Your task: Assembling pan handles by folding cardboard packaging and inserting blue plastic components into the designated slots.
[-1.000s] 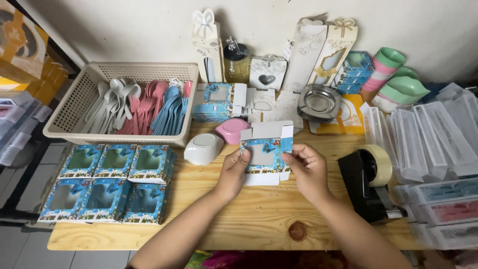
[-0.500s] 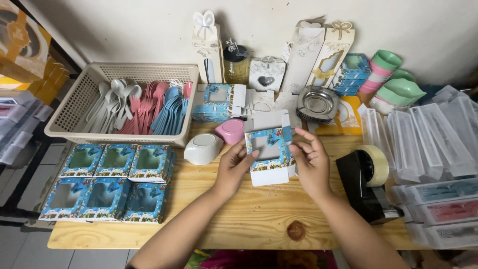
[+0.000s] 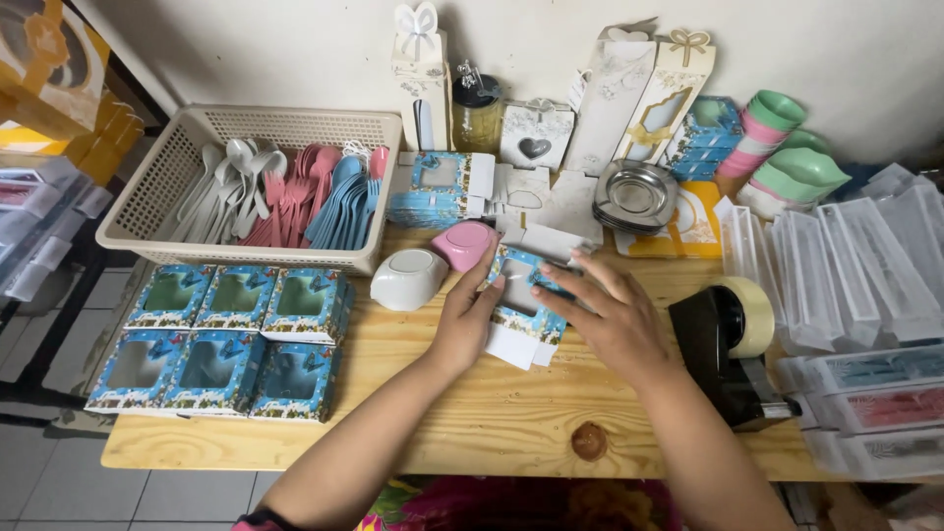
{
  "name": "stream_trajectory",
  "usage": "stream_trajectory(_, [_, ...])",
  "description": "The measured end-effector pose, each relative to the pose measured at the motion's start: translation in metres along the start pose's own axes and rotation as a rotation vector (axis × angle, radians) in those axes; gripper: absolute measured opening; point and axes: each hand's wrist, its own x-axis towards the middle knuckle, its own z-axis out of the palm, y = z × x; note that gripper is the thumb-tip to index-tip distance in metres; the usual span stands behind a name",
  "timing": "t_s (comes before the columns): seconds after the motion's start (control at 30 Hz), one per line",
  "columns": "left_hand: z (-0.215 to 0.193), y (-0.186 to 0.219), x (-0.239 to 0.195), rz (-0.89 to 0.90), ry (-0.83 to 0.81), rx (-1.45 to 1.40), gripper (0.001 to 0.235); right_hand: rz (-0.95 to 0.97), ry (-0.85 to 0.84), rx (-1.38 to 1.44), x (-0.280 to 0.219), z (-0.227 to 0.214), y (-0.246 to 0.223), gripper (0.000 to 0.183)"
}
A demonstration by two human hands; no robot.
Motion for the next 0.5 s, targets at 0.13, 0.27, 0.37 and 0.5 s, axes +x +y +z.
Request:
stream_trajectory(0.13, [-0.002, -0.004, 0.002, -0.059, -0.067, -0.028, 0.054, 0.0, 0.012, 0.057, 0.01, -0.013, -0.002, 0.035])
stream_trajectory(0.27, [-0.01, -0.046, 0.006, -0.078, -0.118, -0.16, 0.059, 0.052, -0.036, 0.091, 0.007, -0.014, 0.003, 0.04])
stream_trajectory(0.37, [-0.011, -0.038, 0.002, -0.095, -0.173, -0.288, 0.062, 0.12, -0.023, 0.164, -0.003, -0.004, 0.009, 0.035])
stream_trajectory(0.5, [-0.011, -0.001, -0.006, 0.137, -0.295, -0.108, 0.087, 0.312, 0.041, 0.5, 0.018, -0.032, -0.006, 0.017])
